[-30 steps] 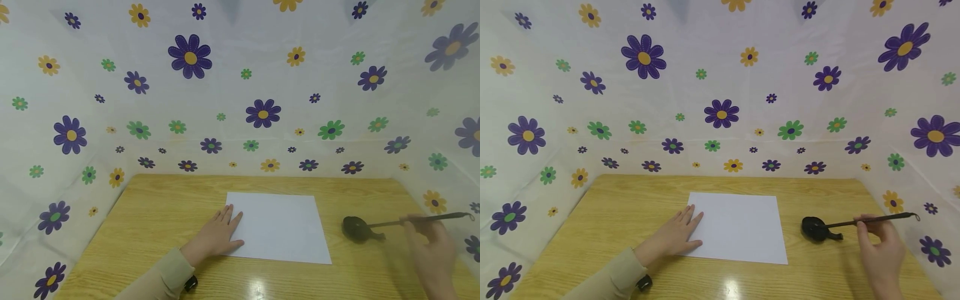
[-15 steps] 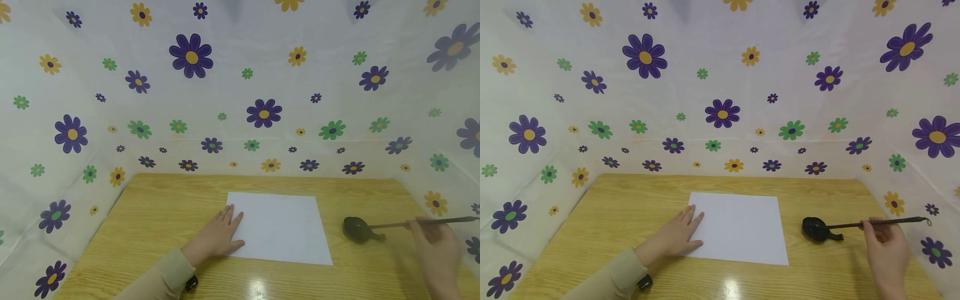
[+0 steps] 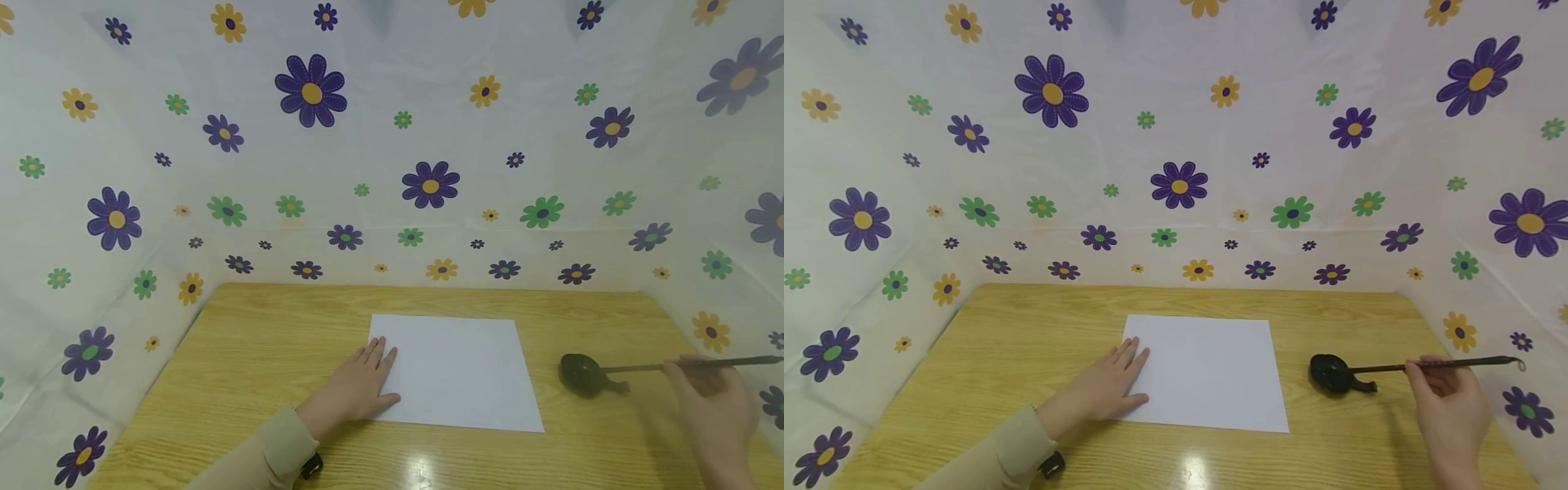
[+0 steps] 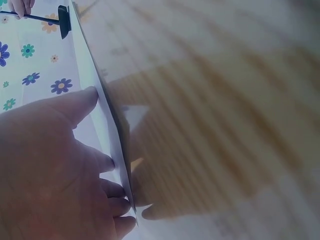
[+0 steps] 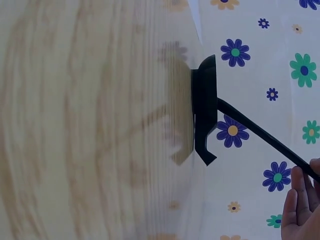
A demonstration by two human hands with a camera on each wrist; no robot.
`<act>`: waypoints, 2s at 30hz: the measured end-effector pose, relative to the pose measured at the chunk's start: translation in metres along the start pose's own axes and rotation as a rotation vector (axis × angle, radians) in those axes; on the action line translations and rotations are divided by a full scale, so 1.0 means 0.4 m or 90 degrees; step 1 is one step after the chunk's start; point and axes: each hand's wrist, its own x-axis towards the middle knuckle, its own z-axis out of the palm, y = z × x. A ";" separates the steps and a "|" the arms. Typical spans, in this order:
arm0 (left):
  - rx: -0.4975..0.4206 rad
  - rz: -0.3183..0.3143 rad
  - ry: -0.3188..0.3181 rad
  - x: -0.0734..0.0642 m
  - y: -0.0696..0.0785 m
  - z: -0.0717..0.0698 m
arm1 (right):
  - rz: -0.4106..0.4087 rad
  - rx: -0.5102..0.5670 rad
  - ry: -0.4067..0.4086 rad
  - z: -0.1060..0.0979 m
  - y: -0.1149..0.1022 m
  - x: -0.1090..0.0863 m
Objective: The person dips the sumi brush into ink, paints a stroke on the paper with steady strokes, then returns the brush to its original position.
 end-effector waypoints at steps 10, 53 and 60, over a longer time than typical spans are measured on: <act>-0.001 0.016 0.003 -0.007 0.003 0.003 | -0.025 -0.006 0.035 -0.011 -0.003 -0.013; 0.007 0.025 0.009 -0.012 0.004 -0.002 | -0.081 0.114 0.051 -0.052 -0.036 -0.016; 0.018 0.025 0.009 -0.010 0.004 -0.001 | -0.089 0.031 0.064 -0.046 -0.010 -0.012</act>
